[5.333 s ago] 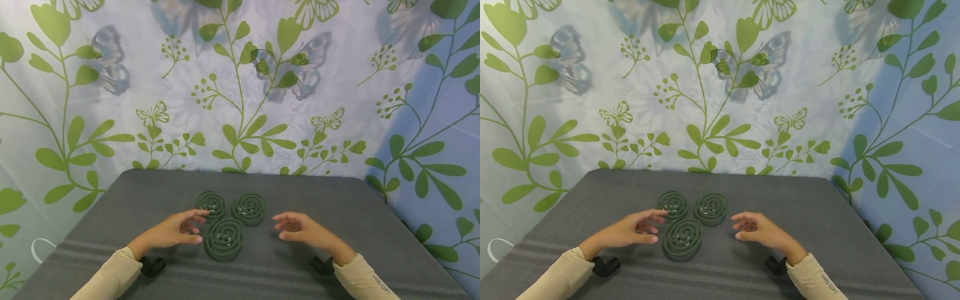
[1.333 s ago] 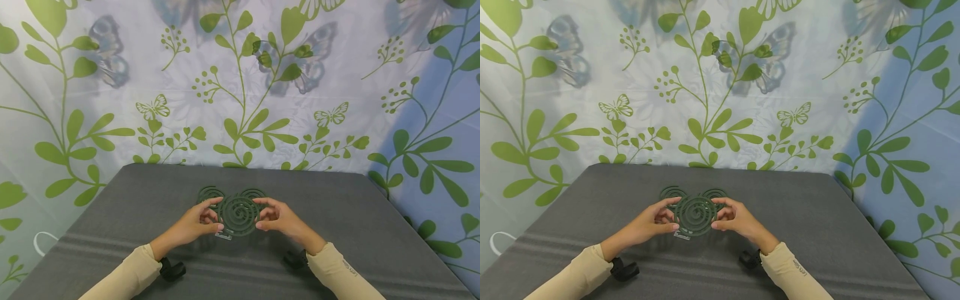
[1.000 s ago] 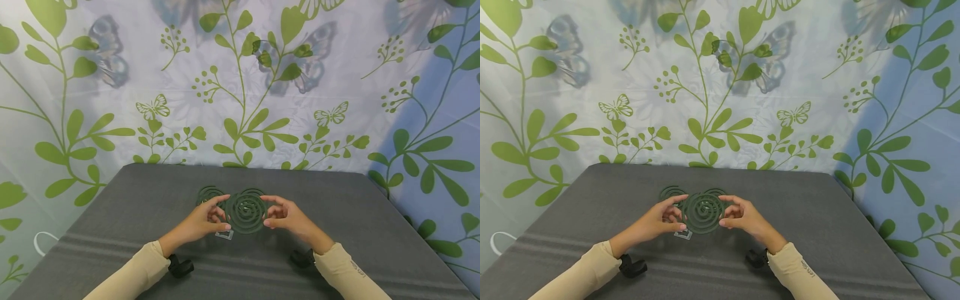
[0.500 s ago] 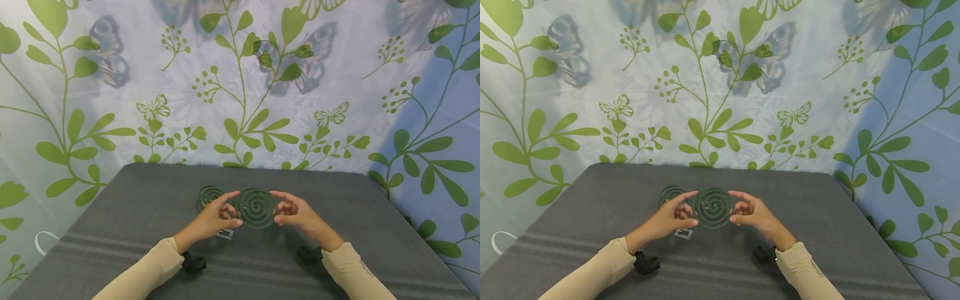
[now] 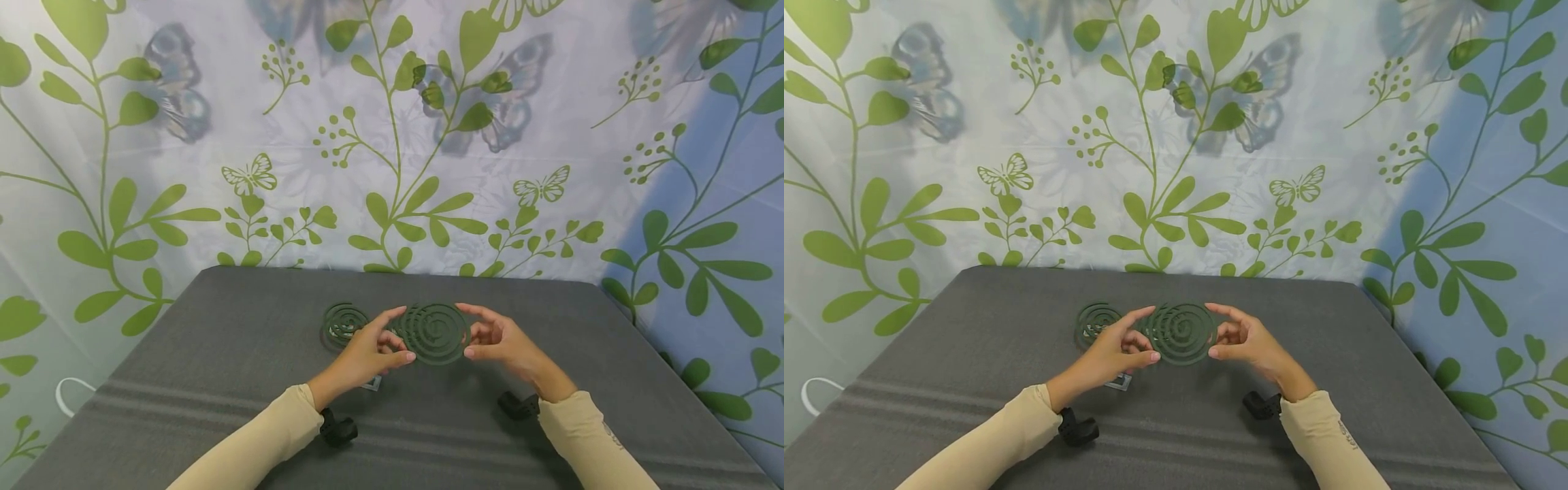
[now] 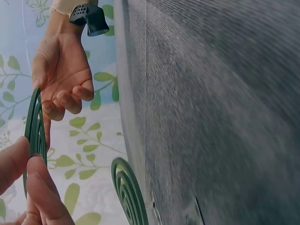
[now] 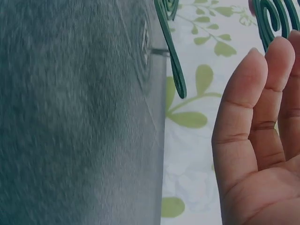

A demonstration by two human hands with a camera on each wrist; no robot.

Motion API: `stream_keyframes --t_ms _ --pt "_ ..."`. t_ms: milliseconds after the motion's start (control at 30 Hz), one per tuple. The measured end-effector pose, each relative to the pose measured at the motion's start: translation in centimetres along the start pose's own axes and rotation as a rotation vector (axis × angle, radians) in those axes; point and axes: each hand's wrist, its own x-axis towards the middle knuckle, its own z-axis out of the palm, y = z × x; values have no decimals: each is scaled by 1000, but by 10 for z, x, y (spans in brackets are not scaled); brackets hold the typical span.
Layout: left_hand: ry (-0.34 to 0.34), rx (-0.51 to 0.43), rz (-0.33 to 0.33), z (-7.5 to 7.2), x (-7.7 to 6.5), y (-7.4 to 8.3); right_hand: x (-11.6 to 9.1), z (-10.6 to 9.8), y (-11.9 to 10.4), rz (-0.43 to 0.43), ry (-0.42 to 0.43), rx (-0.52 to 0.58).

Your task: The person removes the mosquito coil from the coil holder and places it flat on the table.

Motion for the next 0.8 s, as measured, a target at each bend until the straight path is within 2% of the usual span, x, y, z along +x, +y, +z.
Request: stream_keyframes --t_ms 367,800 --pt "37 -17 -9 28 15 1 -10 -25 -4 13 -9 -87" --pt "59 -70 -92 56 29 3 -21 -48 1 21 -26 -96"
